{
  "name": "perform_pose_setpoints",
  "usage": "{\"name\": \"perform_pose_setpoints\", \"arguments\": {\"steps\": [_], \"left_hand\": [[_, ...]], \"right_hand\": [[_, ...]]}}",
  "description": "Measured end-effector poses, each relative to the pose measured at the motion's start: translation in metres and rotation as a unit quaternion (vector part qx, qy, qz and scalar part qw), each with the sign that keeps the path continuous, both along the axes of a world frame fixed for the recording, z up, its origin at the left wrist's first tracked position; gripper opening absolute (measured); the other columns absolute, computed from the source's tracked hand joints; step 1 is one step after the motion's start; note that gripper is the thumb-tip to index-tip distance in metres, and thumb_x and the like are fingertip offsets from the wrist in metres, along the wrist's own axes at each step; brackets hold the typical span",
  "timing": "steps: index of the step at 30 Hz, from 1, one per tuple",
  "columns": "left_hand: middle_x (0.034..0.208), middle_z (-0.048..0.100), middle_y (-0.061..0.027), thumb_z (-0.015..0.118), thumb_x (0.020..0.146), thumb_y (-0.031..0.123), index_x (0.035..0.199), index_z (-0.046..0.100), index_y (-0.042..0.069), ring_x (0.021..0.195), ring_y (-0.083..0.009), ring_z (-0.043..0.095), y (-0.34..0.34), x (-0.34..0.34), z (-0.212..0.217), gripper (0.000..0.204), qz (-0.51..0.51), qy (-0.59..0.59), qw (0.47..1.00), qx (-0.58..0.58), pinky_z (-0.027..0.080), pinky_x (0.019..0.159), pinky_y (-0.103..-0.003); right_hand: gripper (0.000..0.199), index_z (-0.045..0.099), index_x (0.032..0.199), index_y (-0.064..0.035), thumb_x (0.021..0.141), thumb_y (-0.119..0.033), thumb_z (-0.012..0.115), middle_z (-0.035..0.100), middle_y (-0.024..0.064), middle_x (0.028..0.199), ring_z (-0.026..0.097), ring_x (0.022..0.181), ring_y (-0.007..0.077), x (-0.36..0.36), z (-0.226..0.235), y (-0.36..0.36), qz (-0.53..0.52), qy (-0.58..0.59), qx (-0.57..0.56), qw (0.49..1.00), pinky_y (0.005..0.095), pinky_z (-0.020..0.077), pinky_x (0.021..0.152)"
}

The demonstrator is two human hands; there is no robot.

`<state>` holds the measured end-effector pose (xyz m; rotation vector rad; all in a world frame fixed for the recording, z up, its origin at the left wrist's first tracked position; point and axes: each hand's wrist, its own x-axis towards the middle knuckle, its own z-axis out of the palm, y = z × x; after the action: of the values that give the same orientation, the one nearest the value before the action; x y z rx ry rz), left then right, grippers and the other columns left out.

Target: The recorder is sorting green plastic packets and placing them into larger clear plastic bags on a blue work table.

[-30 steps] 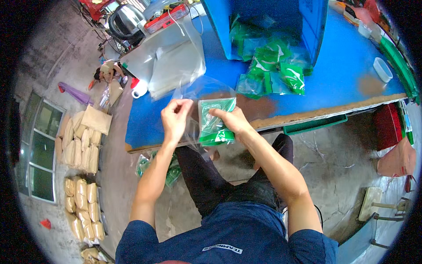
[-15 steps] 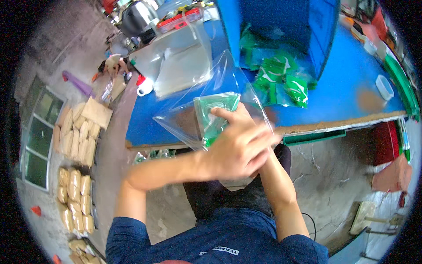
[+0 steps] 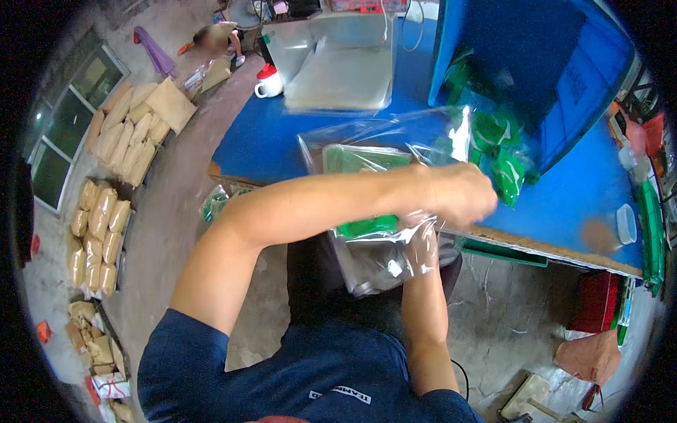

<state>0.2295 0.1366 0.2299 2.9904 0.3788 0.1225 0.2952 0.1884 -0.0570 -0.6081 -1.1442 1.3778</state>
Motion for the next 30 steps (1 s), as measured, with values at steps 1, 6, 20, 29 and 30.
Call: {"name": "perform_pose_setpoints", "arguments": {"steps": [1, 6, 20, 29, 30], "left_hand": [[0.074, 0.071, -0.0127, 0.065, 0.074, 0.015, 0.071, 0.072, 0.007, 0.074, -0.0269, 0.071, -0.021, 0.01, 0.003, 0.011, -0.035, 0.02, 0.997, 0.061, 0.052, 0.085, -0.049], [0.13, 0.058, -0.0105, 0.077, 0.078, 0.021, 0.113, 0.065, 0.006, 0.127, -0.0262, 0.051, -0.069, -0.066, -0.002, 0.04, -0.025, -0.386, 0.922, 0.028, 0.036, 0.113, -0.047], [0.13, 0.059, -0.0117, 0.065, 0.091, 0.053, 0.134, 0.052, 0.003, 0.121, -0.0249, 0.056, -0.074, -0.213, -0.123, 0.068, 0.288, -0.635, 0.313, -0.645, 0.044, 0.104, -0.042], [0.132, 0.059, -0.0089, 0.065, 0.089, 0.056, 0.134, 0.053, 0.005, 0.125, -0.0252, 0.053, -0.053, -0.211, -0.158, 0.069, 0.282, -0.641, 0.235, -0.674, 0.043, 0.107, -0.046], [0.129, 0.061, -0.0082, 0.066, 0.091, 0.05, 0.132, 0.055, 0.005, 0.122, -0.0247, 0.055, -0.049, -0.213, -0.164, 0.062, 0.264, -0.635, 0.197, -0.698, 0.043, 0.107, -0.045]], "right_hand": [[0.054, 0.048, 0.138, -0.0062, 0.089, -0.019, 0.068, 0.056, 0.0056, 0.126, 0.053, 0.117, 0.0146, 0.003, 0.037, 0.021, 0.007, -0.01, -0.023, 1.0, 0.0281, 0.0501, 0.092], [0.043, 0.056, 0.129, -0.004, 0.091, -0.022, 0.067, 0.062, 0.0052, 0.12, 0.059, 0.108, 0.0142, -0.026, 0.169, -0.082, 0.08, -0.034, -0.14, 0.986, 0.0296, 0.0511, 0.087], [0.055, 0.063, 0.123, -0.0022, 0.085, -0.04, 0.076, 0.069, 0.0071, 0.107, 0.066, 0.093, 0.016, -0.073, 0.203, -0.071, 0.241, -0.213, -0.214, 0.922, 0.0298, 0.0531, 0.083], [0.073, 0.06, 0.125, -0.0049, 0.095, -0.069, 0.042, 0.068, 0.0136, 0.115, 0.068, 0.096, 0.0303, -0.057, 0.149, -0.059, 0.222, 0.269, -0.439, 0.828, 0.0444, 0.0564, 0.085], [0.073, 0.055, 0.134, -0.0098, 0.095, -0.069, 0.041, 0.06, 0.0119, 0.132, 0.06, 0.115, 0.032, -0.058, 0.153, -0.075, 0.245, 0.316, -0.398, 0.826, 0.0503, 0.0471, 0.1]]}}
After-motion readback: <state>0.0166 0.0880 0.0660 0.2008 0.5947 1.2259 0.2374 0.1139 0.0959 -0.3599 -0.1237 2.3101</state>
